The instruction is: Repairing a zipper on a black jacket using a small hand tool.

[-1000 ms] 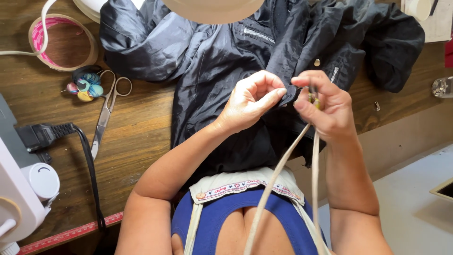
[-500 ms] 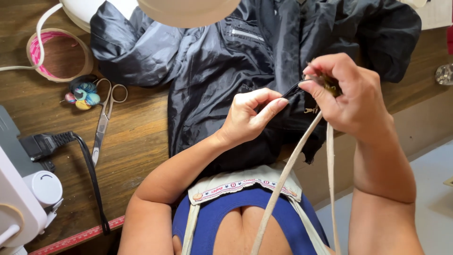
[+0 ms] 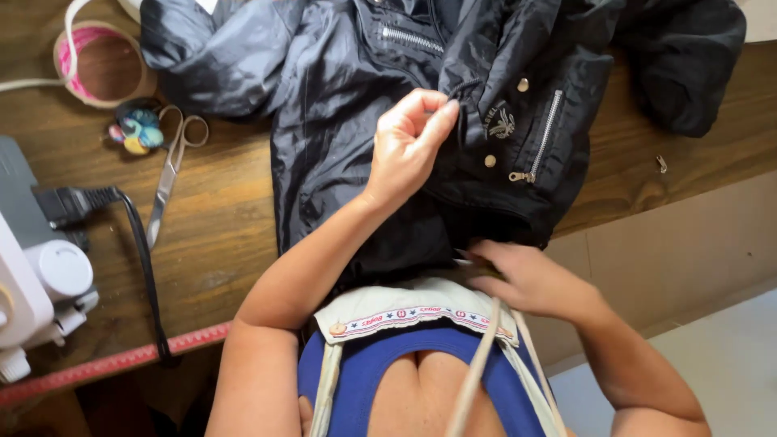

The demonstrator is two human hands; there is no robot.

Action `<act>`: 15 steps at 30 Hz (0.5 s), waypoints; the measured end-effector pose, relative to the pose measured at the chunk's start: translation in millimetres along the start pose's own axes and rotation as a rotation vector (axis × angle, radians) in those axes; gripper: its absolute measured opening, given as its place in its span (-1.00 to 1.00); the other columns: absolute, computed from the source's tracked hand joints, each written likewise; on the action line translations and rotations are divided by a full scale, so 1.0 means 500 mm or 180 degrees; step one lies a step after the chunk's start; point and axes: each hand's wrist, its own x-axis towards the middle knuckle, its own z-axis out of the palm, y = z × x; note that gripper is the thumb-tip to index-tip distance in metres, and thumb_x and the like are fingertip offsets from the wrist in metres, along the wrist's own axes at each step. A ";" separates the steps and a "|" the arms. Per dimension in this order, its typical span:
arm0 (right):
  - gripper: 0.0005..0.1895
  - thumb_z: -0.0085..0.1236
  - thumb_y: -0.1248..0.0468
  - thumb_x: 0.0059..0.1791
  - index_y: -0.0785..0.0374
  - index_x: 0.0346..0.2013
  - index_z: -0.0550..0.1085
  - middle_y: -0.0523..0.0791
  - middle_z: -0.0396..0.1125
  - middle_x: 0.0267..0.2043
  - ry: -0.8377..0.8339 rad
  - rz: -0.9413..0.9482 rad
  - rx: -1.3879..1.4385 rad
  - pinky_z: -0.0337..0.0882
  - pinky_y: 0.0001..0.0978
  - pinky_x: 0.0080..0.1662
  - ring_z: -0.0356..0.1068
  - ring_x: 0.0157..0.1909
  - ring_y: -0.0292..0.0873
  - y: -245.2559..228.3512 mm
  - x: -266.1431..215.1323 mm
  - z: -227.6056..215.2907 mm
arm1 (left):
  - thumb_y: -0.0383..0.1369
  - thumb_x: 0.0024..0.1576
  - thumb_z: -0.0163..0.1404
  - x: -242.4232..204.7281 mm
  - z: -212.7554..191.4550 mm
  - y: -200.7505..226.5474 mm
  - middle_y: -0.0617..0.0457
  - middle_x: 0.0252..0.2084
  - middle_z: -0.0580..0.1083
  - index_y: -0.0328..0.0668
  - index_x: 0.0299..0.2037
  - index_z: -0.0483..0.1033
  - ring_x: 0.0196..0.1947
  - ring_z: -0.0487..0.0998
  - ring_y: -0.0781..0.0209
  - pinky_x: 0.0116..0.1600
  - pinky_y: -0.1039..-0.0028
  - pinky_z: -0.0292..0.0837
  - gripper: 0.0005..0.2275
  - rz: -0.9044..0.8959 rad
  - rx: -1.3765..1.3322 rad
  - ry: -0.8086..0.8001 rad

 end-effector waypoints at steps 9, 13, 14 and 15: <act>-0.39 0.42 0.24 0.01 0.36 0.23 0.32 0.18 0.15 0.17 0.2634 -0.0913 -0.1485 0.29 0.10 0.22 0.21 0.17 0.29 0.065 0.086 -0.072 | -0.35 0.14 -0.06 0.095 0.039 0.023 0.30 -0.64 -0.06 0.06 -0.59 -0.07 -0.57 -0.10 0.46 -0.44 0.39 -0.21 -0.62 0.0800 0.1160 0.0881; -0.22 0.68 0.13 -0.18 0.37 0.11 0.37 0.07 0.18 0.09 0.3112 -0.1687 -0.1358 0.22 0.02 0.26 0.27 0.20 0.21 0.155 0.129 -0.136 | -0.33 0.15 -0.04 0.044 0.022 0.015 0.29 -0.64 0.01 0.05 -0.59 -0.01 -0.58 -0.02 0.46 -0.44 0.40 -0.12 -0.64 0.0865 0.1263 0.1292; -0.38 0.68 0.12 -0.18 0.25 -0.02 0.47 -0.05 0.30 -0.07 0.2796 -0.1441 -0.1075 0.26 -0.06 0.18 0.33 0.07 0.11 0.180 0.138 -0.142 | -0.32 0.15 -0.03 0.031 0.016 0.013 0.29 -0.65 0.07 0.04 -0.60 0.04 -0.58 0.04 0.45 -0.43 0.41 -0.05 -0.66 0.0895 0.1326 0.1425; -0.54 0.68 0.11 -0.17 0.13 -0.16 0.56 -0.16 0.41 -0.22 0.2491 -0.1165 -0.0806 0.30 -0.15 0.10 0.40 -0.06 0.01 0.208 0.144 -0.148 | -0.30 0.15 -0.01 0.019 0.014 0.009 0.28 -0.65 0.12 0.03 -0.60 0.09 -0.58 0.10 0.45 -0.43 0.41 0.02 -0.67 0.0921 0.1381 0.1529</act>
